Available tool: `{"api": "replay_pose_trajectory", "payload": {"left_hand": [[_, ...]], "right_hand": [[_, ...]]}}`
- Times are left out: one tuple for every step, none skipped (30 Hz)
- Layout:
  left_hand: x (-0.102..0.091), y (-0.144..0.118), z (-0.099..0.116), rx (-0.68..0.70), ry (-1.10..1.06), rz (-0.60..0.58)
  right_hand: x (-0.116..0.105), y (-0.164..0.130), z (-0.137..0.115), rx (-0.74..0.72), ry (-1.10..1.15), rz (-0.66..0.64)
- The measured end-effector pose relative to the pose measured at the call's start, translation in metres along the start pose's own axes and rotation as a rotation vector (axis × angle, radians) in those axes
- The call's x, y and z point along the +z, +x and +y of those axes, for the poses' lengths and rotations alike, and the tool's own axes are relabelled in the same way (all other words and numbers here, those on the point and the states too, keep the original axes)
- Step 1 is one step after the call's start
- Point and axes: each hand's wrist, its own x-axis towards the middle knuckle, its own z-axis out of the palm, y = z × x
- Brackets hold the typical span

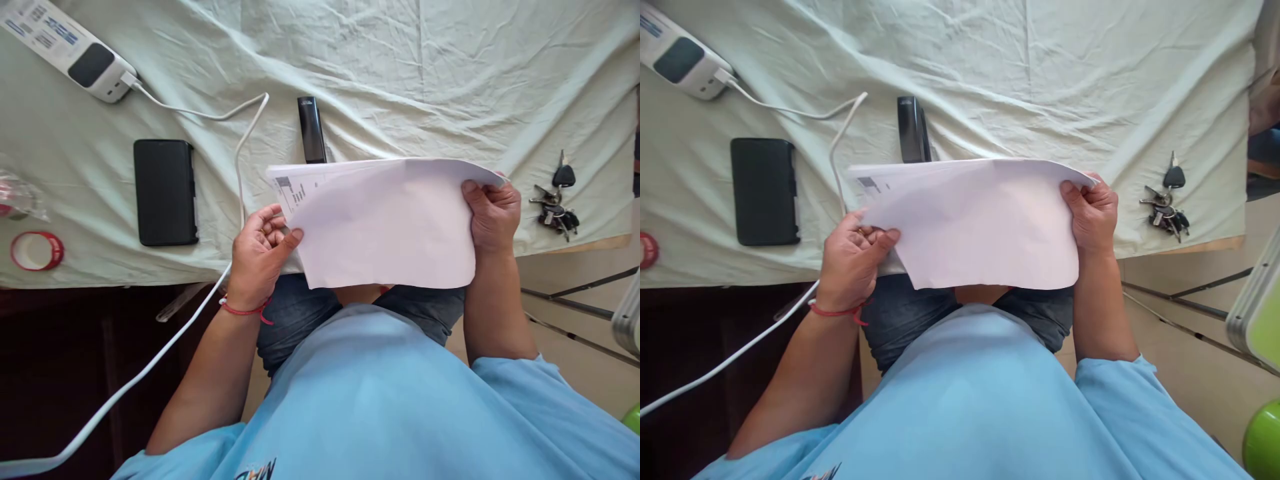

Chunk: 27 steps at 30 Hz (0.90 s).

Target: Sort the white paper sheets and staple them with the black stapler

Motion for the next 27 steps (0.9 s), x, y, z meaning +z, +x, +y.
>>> {"api": "replay_pose_trajectory", "payload": {"left_hand": [[0.001, -0.002, 0.004, -0.012, 0.003, -0.022], [0.002, -0.004, 0.008, -0.025, 0.022, -0.048], [0.003, -0.006, 0.012, -0.034, 0.054, -0.069], [0.004, -0.008, 0.016, -0.041, 0.096, -0.077], [0.005, -0.01, 0.018, -0.046, 0.142, -0.07], [0.005, -0.011, 0.02, -0.046, 0.182, -0.045], [0.006, -0.012, 0.02, -0.045, 0.214, -0.013], [0.006, -0.013, 0.02, -0.044, 0.239, 0.014], [0.007, -0.013, 0.019, -0.042, 0.261, 0.034], [0.008, -0.013, 0.019, -0.038, 0.285, 0.04], [0.009, -0.012, 0.018, -0.03, 0.316, 0.033], [0.01, -0.011, 0.018, -0.022, 0.357, 0.016], [0.011, -0.01, 0.018, -0.015, 0.404, -0.004], [0.011, -0.009, 0.019, -0.009, 0.447, -0.019], [0.012, -0.008, 0.02, -0.007, 0.483, -0.028], [0.012, -0.007, 0.02, -0.004, 0.508, -0.031], [0.012, -0.006, 0.02, -0.002, 0.519, -0.034], [0.012, -0.005, 0.02, -0.004, 0.507, -0.043], [0.011, -0.005, 0.018, -0.013, 0.475, -0.06], [0.01, -0.006, 0.017, -0.03, 0.434, -0.082], [0.009, -0.007, 0.015, -0.051, 0.392, -0.103], [0.009, -0.008, 0.013, -0.073, 0.353, -0.12], [0.009, -0.009, 0.011, -0.091, 0.322, -0.126], [0.009, -0.01, 0.01, -0.097, 0.305, -0.118], [0.009, -0.01, 0.01, -0.09, 0.304, -0.101], [0.011, -0.011, 0.011, -0.072, 0.312, -0.081], [0.012, -0.011, 0.012, -0.049, 0.331, -0.063]], "right_hand": [[0.0, 0.001, 0.0, 0.005, 0.008, -0.005], [0.002, 0.001, 0.0, 0.019, 0.016, -0.011], [0.004, 0.001, -0.001, 0.046, 0.021, -0.024], [0.006, 0.001, -0.002, 0.083, 0.026, -0.045], [0.008, 0.0, -0.004, 0.124, 0.03, -0.074], [0.01, -0.002, -0.005, 0.164, 0.032, -0.106], [0.01, -0.003, -0.006, 0.197, 0.033, -0.135], [0.01, -0.006, -0.007, 0.219, 0.029, -0.159], [0.008, -0.008, -0.008, 0.23, 0.018, -0.175], [0.005, -0.011, -0.008, 0.229, -0.007, -0.184], [0.001, -0.014, -0.009, 0.221, -0.049, -0.191], [-0.003, -0.017, -0.008, 0.204, -0.11, -0.194], [-0.006, -0.021, -0.008, 0.177, -0.185, -0.191], [-0.009, -0.025, -0.008, 0.142, -0.268, -0.177], [-0.011, -0.028, -0.007, 0.103, -0.35, -0.153], [-0.011, -0.032, -0.006, 0.063, -0.425, -0.124], [-0.01, -0.035, -0.005, 0.025, -0.487, -0.094], [-0.008, -0.038, -0.004, -0.009, -0.535, -0.07], [-0.006, -0.04, -0.004, -0.033, -0.566, -0.052], [-0.004, -0.041, -0.003, -0.047, -0.582, -0.04], [-0.002, -0.042, -0.002, -0.053, -0.585, -0.033], [0.0, -0.042, -0.002, -0.052, -0.577, -0.026], [0.0, -0.042, -0.001, -0.045, -0.561, -0.019], [0.001, -0.042, -0.001, -0.036, -0.541, -0.011], [0.0, -0.041, 0.0, -0.028, -0.52, -0.004], [0.0, -0.041, 0.0, -0.021, -0.501, 0.004], [0.0, -0.04, 0.001, -0.017, -0.487, 0.012]]}}
